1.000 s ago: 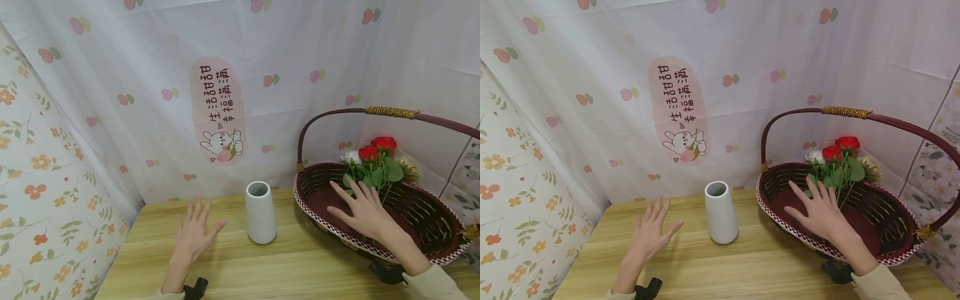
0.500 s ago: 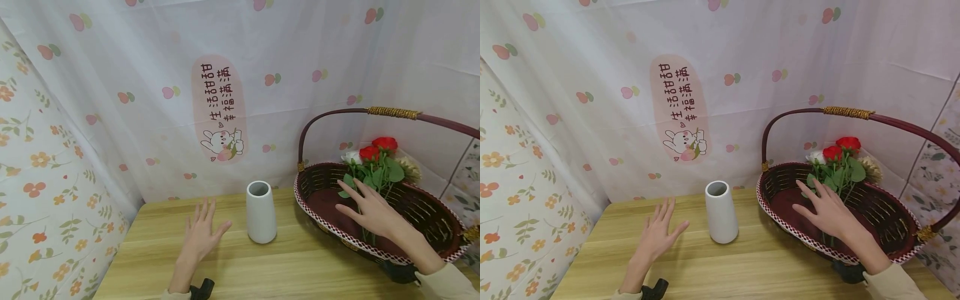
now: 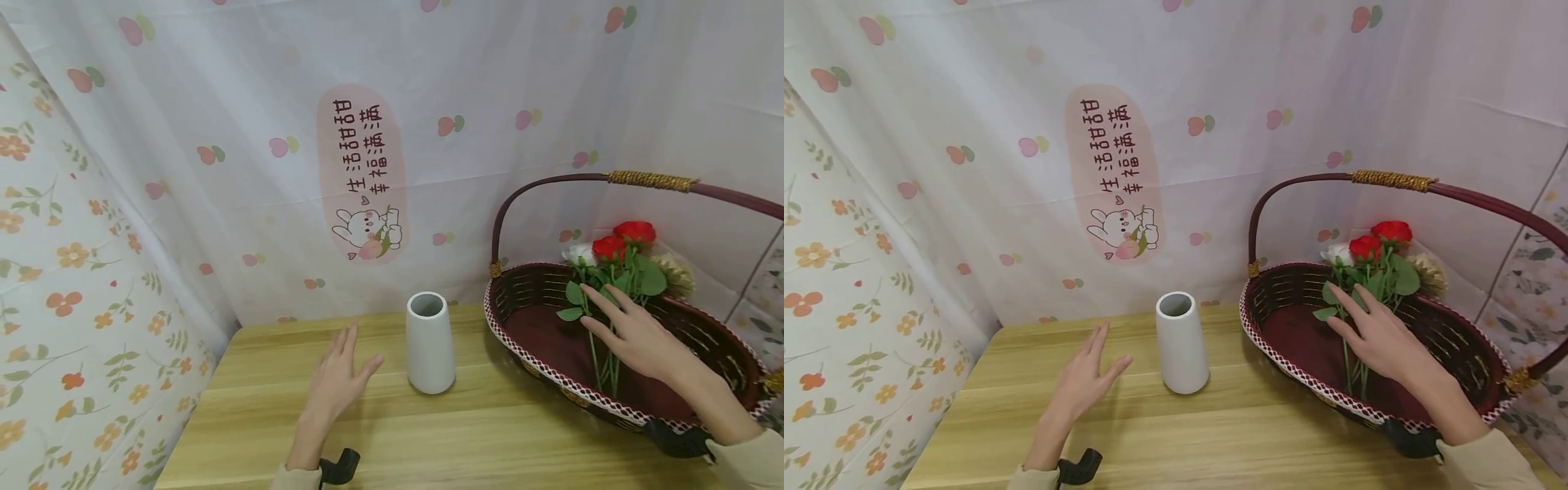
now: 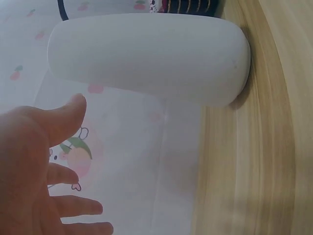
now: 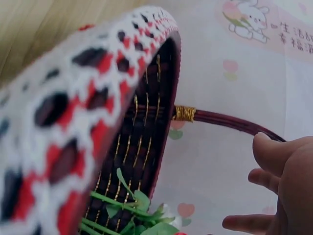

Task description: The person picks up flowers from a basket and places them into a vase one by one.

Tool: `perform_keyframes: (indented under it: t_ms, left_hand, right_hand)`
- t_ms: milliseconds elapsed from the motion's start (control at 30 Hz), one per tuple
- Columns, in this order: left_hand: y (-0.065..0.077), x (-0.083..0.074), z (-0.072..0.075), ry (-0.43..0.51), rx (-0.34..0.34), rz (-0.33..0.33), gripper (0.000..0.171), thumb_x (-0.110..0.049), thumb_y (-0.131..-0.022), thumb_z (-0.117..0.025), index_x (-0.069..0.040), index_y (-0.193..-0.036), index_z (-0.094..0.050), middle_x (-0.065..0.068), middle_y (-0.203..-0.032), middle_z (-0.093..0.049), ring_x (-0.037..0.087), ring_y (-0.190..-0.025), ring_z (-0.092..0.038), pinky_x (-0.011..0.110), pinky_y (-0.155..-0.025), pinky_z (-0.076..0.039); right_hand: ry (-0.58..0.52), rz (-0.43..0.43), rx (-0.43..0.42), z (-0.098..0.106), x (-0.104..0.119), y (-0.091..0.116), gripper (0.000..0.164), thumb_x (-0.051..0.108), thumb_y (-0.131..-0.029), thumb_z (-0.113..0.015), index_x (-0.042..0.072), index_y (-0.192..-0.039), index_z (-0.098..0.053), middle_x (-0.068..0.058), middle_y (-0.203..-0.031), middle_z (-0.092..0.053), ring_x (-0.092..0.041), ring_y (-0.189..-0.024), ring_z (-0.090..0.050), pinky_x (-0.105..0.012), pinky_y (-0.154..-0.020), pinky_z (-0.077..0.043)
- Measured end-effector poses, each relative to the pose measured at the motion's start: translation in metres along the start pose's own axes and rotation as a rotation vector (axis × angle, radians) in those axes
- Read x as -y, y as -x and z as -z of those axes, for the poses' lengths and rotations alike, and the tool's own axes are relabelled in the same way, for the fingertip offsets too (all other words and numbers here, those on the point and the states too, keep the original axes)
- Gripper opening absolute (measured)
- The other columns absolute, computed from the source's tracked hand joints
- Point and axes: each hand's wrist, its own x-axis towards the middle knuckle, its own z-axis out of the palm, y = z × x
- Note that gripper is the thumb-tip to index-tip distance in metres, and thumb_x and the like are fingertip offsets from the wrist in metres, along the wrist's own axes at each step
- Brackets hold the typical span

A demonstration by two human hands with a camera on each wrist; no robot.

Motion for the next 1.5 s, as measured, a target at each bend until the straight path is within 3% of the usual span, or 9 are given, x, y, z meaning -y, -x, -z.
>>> perform_keyframes:
  t_ms: [367, 633, 1067, 1300, 1500]
  left_hand:
    - [-0.002, -0.001, -0.005, 0.068, 0.000, -0.001, 0.084, -0.060, -0.098, -0.055, -0.006, -0.158, -0.030, 0.024, -0.156, -0.036, 0.047, -0.136, -0.043, 0.064, -0.105, -0.039]
    - [-0.007, -0.005, -0.007, 0.174, 0.045, 0.021, 0.085, -0.059, -0.098, -0.056, -0.007, -0.159, -0.028, 0.019, -0.160, -0.033, 0.042, -0.142, -0.036, 0.061, -0.111, -0.033]
    - [-0.012, -0.009, -0.016, 0.302, 0.082, 0.028, 0.086, -0.056, -0.097, -0.060, -0.009, -0.160, -0.025, 0.019, -0.161, -0.030, 0.044, -0.145, -0.031, 0.063, -0.113, -0.029]
    - [-0.015, -0.009, -0.020, 0.347, 0.087, 0.025, 0.090, -0.059, -0.095, -0.061, -0.010, -0.160, -0.025, 0.017, -0.162, -0.029, 0.041, -0.146, -0.029, 0.061, -0.114, -0.028]
    - [-0.017, -0.007, -0.026, 0.401, 0.087, -0.001, 0.091, -0.058, -0.094, -0.064, -0.008, -0.160, -0.025, 0.016, -0.161, -0.032, 0.039, -0.145, -0.032, 0.060, -0.114, -0.029]
  right_hand:
    - [-0.031, 0.004, -0.026, 0.011, -0.009, 0.000, 0.063, 0.028, -0.109, -0.046, 0.010, -0.162, -0.017, -0.045, -0.150, -0.020, -0.071, -0.121, -0.033, -0.080, -0.087, -0.030]
    - [-0.008, -0.018, -0.034, 0.018, -0.017, -0.001, 0.063, 0.028, -0.110, -0.046, 0.006, -0.161, -0.018, -0.046, -0.144, -0.028, -0.068, -0.121, -0.034, -0.078, -0.086, -0.031]
    - [0.004, -0.043, -0.057, 0.029, -0.037, -0.001, 0.059, 0.026, -0.110, -0.043, -0.004, -0.157, -0.023, -0.048, -0.135, -0.035, -0.066, -0.117, -0.035, -0.076, -0.084, -0.032]
    - [0.038, -0.049, -0.070, 0.031, -0.047, -0.004, 0.058, 0.027, -0.109, -0.046, -0.012, -0.149, -0.032, -0.046, -0.124, -0.046, -0.059, -0.106, -0.047, -0.071, -0.078, -0.038]
    - [0.032, -0.047, -0.084, 0.033, -0.058, -0.009, 0.058, 0.024, -0.108, -0.047, -0.021, -0.142, -0.034, -0.049, -0.124, -0.046, -0.059, -0.096, -0.058, -0.070, -0.075, -0.044]
